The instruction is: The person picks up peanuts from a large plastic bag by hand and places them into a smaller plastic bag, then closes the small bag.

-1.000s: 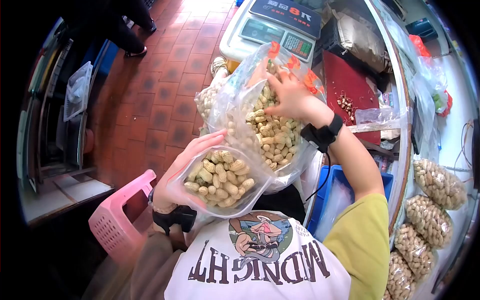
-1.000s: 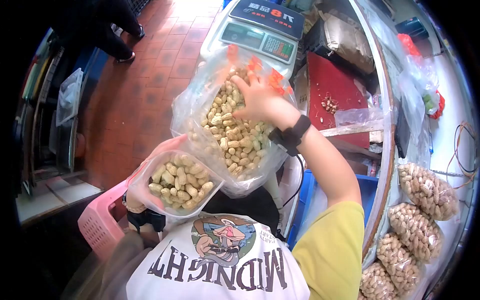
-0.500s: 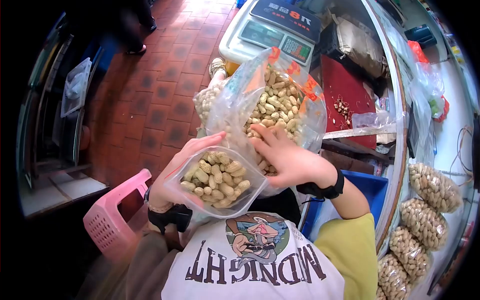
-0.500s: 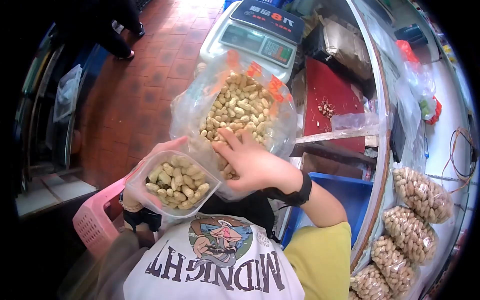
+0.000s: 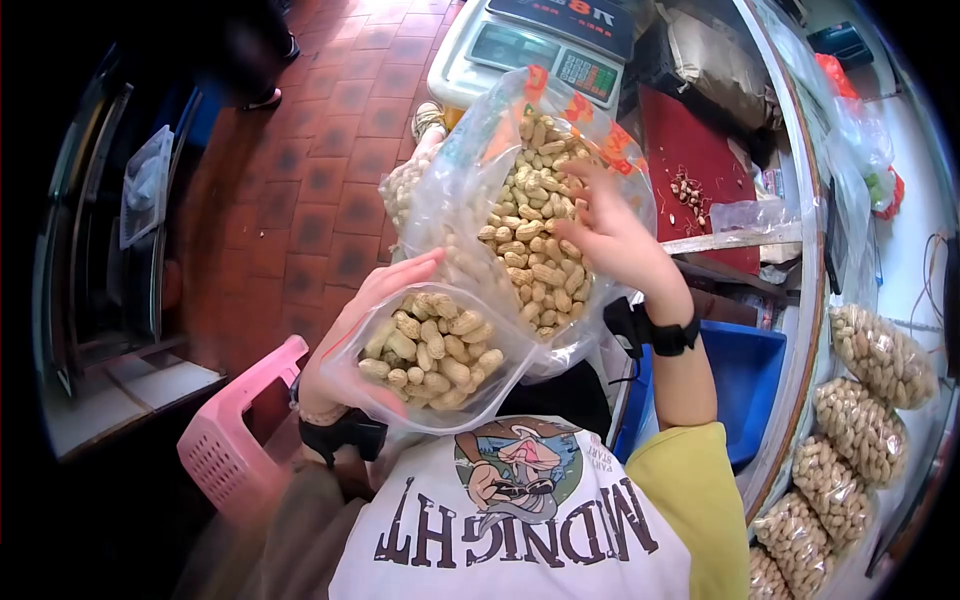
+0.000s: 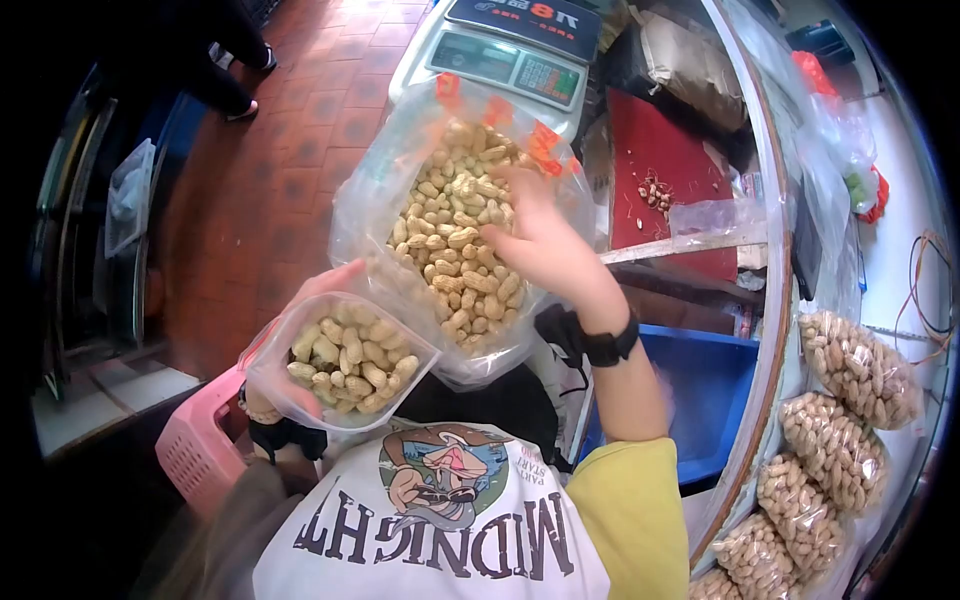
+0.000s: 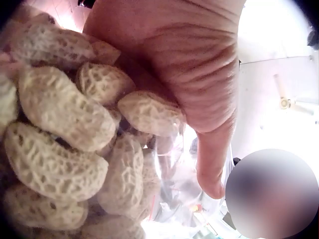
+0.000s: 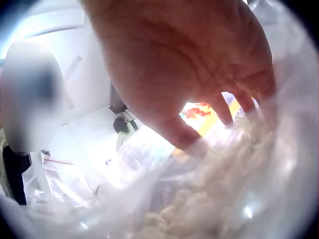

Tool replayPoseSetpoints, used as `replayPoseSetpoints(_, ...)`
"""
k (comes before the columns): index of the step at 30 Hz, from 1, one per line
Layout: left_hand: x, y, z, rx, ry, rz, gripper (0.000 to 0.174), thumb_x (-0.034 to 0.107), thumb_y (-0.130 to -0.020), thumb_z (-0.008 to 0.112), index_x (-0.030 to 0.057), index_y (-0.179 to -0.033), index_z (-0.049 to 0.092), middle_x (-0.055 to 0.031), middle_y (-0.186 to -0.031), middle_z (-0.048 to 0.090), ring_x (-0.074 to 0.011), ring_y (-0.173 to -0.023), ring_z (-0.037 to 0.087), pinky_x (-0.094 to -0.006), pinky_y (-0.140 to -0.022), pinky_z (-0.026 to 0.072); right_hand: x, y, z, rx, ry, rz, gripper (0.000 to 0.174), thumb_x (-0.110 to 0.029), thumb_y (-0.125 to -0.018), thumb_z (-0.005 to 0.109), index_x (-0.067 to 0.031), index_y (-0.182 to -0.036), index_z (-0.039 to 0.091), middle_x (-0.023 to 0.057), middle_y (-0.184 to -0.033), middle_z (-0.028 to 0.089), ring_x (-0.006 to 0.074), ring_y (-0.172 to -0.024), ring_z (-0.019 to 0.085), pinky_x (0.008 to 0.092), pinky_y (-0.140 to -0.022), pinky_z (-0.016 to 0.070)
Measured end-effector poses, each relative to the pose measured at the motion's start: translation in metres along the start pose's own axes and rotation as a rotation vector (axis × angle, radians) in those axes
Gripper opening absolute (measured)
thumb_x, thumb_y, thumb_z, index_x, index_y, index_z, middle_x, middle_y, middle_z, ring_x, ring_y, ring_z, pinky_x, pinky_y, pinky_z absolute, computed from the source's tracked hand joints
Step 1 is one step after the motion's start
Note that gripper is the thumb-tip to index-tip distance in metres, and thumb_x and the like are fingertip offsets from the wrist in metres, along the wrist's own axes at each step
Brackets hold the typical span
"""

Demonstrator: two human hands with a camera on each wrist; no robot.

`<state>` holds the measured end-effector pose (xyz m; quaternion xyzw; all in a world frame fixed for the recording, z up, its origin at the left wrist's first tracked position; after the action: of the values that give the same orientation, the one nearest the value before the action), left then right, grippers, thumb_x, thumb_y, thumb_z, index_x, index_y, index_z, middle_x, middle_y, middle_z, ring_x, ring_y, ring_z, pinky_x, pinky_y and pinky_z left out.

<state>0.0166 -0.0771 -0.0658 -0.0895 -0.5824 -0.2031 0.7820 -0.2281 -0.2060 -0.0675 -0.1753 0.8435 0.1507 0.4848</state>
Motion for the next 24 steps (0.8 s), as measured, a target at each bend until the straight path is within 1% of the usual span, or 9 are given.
replayPoseSetpoints(1, 0.0, 0.0, 0.001, 0.001, 0.001, -0.001, 0.122, 0.05, -0.05, 0.093, -0.004, -0.144, 0.038, -0.0178, -0.15, 0.036, -0.0267, -0.138, 0.036, -0.0395, -0.113, 0.0293, 0.0, -0.004, 0.008, -0.069, 0.116, -0.079, 0.058, -0.018, -0.085, 0.066, -0.0007, -0.134, 0.041, 0.021, -0.134, 0.043, 0.0367, -0.126, 0.046, 0.0431, -0.106, 0.0375)
replayPoseSetpoints(2, -0.001, -0.001, 0.001, 0.003, 0.002, -0.001, 0.122, 0.05, -0.049, 0.093, -0.0038, -0.144, 0.038, -0.0179, -0.15, 0.036, -0.0268, -0.138, 0.036, -0.0396, -0.113, 0.0292, -0.003, -0.007, 0.021, -0.172, 0.245, -0.156, 0.062, -0.025, -0.083, 0.067, 0.0, -0.133, 0.042, 0.0224, -0.135, 0.041, 0.0405, -0.13, 0.04, 0.0451, -0.108, 0.0344)
replayPoseSetpoints(3, -0.001, 0.0, 0.0, 0.006, 0.002, -0.001, 0.122, 0.05, -0.049, 0.093, -0.0037, -0.144, 0.038, -0.0179, -0.15, 0.036, -0.0269, -0.138, 0.036, -0.0396, -0.113, 0.029, -0.004, -0.006, 0.034, -0.17, 0.245, -0.154, 0.062, -0.025, -0.083, 0.067, 0.0, -0.133, 0.042, 0.0224, -0.135, 0.041, 0.0405, -0.13, 0.04, 0.0451, -0.108, 0.0344)
replayPoseSetpoints(5, -0.001, 0.0, 0.0, 0.011, 0.004, 0.0, 0.123, 0.05, -0.048, 0.093, -0.0034, -0.144, 0.037, -0.0179, -0.15, 0.036, -0.027, -0.138, 0.035, -0.0398, -0.113, 0.0288, -0.011, 0.008, 0.063, -0.152, 0.709, -0.282, 0.066, -0.031, -0.08, 0.068, -0.0007, -0.133, 0.042, 0.0224, -0.137, 0.04, 0.0421, -0.134, 0.033, 0.0485, -0.107, 0.0342)
replayPoseSetpoints(9, -0.001, 0.003, 0.0, 0.012, 0.022, -0.023, 0.124, 0.049, -0.049, 0.093, -0.0039, -0.144, 0.036, -0.0175, -0.15, 0.036, -0.0262, -0.139, 0.035, -0.0395, -0.113, 0.0283, -0.029, 0.022, 0.059, -0.14, 0.63, -0.348, 0.062, -0.028, -0.078, 0.069, -0.0021, -0.129, 0.043, 0.0215, -0.133, 0.042, 0.0433, -0.132, 0.033, 0.0485, -0.109, 0.0325)
replayPoseSetpoints(13, -0.001, 0.004, 0.0, 0.001, 0.04, -0.029, 0.123, 0.049, -0.049, 0.093, -0.005, -0.144, 0.036, -0.017, -0.149, 0.037, -0.0246, -0.136, 0.038, -0.0383, -0.112, 0.031, -0.032, 0.042, 0.064, -0.287, 0.503, -0.316, 0.059, -0.028, -0.076, 0.066, 0.0012, -0.124, 0.047, 0.0208, -0.133, 0.043, 0.0432, -0.127, 0.036, 0.0508, -0.104, 0.0345)
replayPoseSetpoints(16, 0.0, 0.002, 0.004, -0.001, 0.056, -0.041, 0.122, 0.047, -0.05, 0.094, -0.005, -0.144, 0.036, -0.0158, -0.146, 0.04, -0.0226, -0.131, 0.044, -0.0368, -0.109, 0.035, -0.036, 0.05, 0.068, -0.325, 0.559, -0.337, 0.061, -0.035, -0.077, 0.066, -0.0075, -0.129, 0.051, 0.0222, -0.137, 0.042, 0.0475, -0.127, 0.038, 0.0551, -0.102, 0.0319)
replayPoseSetpoints(20, 0.001, 0.003, 0.008, 0.039, 0.152, -0.042, 0.119, 0.043, -0.049, 0.095, -0.0043, -0.143, 0.038, -0.013, -0.139, 0.045, -0.0207, -0.126, 0.048, -0.0349, -0.106, 0.0383, -0.034, 0.047, 0.07, -0.232, 0.536, -0.362, 0.069, -0.04, -0.072, 0.071, -0.0099, -0.13, 0.051, 0.0222, -0.141, 0.041, 0.0486, -0.128, 0.037, 0.0548, -0.102, 0.0322)
replayPoseSetpoints(24, -0.001, 0.0, 0.004, -0.005, 0.09, -0.004, 0.116, 0.042, -0.05, 0.096, -0.0042, -0.141, 0.04, -0.0115, -0.136, 0.045, -0.0204, -0.124, 0.049, -0.0343, -0.105, 0.0388, -0.024, 0.036, 0.081, -0.129, 0.696, -0.382, 0.079, -0.04, -0.062, 0.078, -0.0135, -0.132, 0.051, 0.0225, -0.139, 0.042, 0.0477, -0.125, 0.04, 0.0543, -0.099, 0.0347)
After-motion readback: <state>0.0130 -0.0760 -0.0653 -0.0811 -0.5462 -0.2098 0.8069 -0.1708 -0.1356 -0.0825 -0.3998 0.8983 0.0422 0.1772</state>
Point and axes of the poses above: each hand's wrist, its own y-axis away from the middle knuckle, its own z-axis out of the palm, x = y × z, the point moved 6 cm from there along -y, towards the middle knuckle
